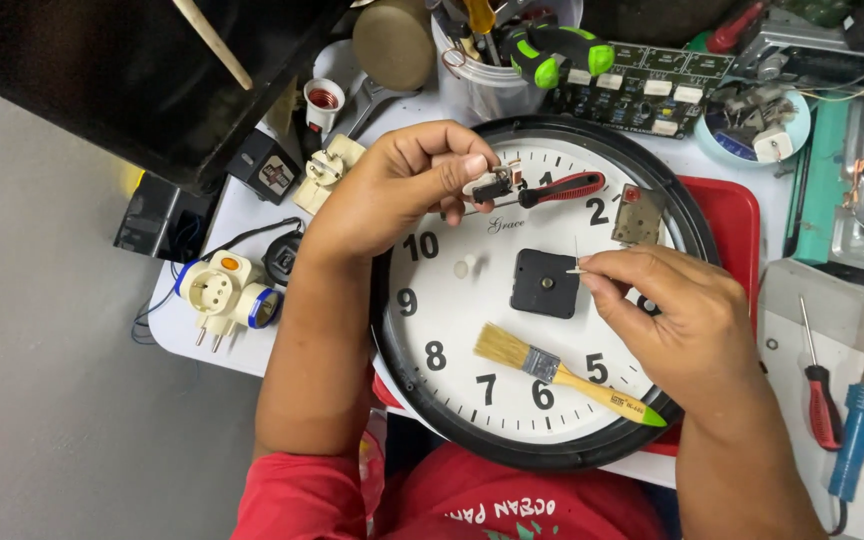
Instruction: Reassembling the internal gear mechanism and electronic components of a wall clock on a repair bench.
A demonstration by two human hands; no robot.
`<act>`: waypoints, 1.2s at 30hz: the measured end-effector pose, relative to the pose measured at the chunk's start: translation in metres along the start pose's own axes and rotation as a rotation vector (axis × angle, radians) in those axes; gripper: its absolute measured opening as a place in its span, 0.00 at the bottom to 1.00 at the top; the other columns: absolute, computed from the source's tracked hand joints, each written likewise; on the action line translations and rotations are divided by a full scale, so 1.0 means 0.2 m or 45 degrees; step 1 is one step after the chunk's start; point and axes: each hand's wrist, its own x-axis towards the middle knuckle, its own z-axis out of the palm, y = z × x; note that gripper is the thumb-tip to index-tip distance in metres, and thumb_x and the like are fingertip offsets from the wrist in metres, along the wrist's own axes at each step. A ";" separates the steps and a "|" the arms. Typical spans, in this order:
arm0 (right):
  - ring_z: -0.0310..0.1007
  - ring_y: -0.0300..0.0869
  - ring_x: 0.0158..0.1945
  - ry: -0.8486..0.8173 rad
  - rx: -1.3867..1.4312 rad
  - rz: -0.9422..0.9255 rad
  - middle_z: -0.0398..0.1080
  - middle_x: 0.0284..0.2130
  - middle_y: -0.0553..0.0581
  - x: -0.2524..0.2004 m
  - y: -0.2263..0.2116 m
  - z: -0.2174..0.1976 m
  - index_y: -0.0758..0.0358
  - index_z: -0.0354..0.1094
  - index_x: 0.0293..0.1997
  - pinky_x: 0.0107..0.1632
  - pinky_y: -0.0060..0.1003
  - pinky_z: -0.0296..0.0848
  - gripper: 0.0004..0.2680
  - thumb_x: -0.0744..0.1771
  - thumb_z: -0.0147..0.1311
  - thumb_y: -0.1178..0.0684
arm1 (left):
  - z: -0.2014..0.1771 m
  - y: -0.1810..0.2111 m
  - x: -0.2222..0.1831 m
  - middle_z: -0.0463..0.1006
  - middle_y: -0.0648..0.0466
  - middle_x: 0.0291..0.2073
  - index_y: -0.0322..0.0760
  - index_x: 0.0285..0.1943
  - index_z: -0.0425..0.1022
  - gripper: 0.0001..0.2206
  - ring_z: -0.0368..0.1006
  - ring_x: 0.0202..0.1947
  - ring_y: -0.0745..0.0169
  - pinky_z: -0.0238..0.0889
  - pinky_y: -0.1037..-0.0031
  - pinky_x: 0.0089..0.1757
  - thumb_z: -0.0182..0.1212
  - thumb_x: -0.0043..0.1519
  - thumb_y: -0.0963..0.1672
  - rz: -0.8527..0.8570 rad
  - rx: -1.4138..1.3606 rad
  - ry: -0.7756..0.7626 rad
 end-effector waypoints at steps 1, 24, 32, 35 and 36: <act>0.78 0.45 0.38 -0.002 -0.008 -0.008 0.78 0.36 0.60 0.00 0.00 0.00 0.71 0.73 0.43 0.43 0.36 0.77 0.03 0.67 0.60 0.67 | 0.00 0.00 0.00 0.80 0.55 0.38 0.36 0.47 0.77 0.09 0.76 0.32 0.71 0.70 0.83 0.32 0.61 0.67 0.46 -0.006 -0.001 0.001; 0.76 0.46 0.35 -0.171 -0.173 -0.048 0.76 0.33 0.55 0.01 0.01 0.08 0.67 0.72 0.40 0.43 0.41 0.73 0.02 0.67 0.57 0.65 | 0.08 0.04 -0.04 0.71 0.66 0.24 0.39 0.45 0.79 0.05 0.61 0.26 0.82 0.54 0.86 0.30 0.64 0.66 0.44 -0.014 0.221 -0.015; 0.77 0.46 0.37 -0.199 -0.205 -0.032 0.78 0.35 0.55 0.00 0.02 0.09 0.66 0.74 0.43 0.44 0.40 0.75 0.04 0.67 0.59 0.64 | 0.07 0.02 -0.03 0.79 0.61 0.31 0.38 0.46 0.79 0.06 0.70 0.32 0.81 0.62 0.87 0.34 0.62 0.66 0.44 0.001 0.236 -0.011; 0.77 0.46 0.36 -0.190 -0.207 -0.051 0.78 0.35 0.55 0.00 0.02 0.09 0.66 0.74 0.43 0.44 0.40 0.74 0.04 0.67 0.59 0.65 | 0.07 0.01 -0.03 0.80 0.61 0.33 0.38 0.46 0.79 0.06 0.71 0.33 0.80 0.68 0.85 0.36 0.62 0.66 0.44 -0.014 0.250 -0.001; 0.77 0.46 0.36 -0.196 -0.204 -0.043 0.78 0.35 0.55 0.00 0.02 0.09 0.66 0.74 0.43 0.44 0.40 0.74 0.04 0.67 0.59 0.65 | 0.07 0.01 -0.03 0.80 0.61 0.33 0.38 0.46 0.79 0.06 0.71 0.33 0.80 0.68 0.85 0.36 0.62 0.66 0.44 -0.022 0.244 -0.002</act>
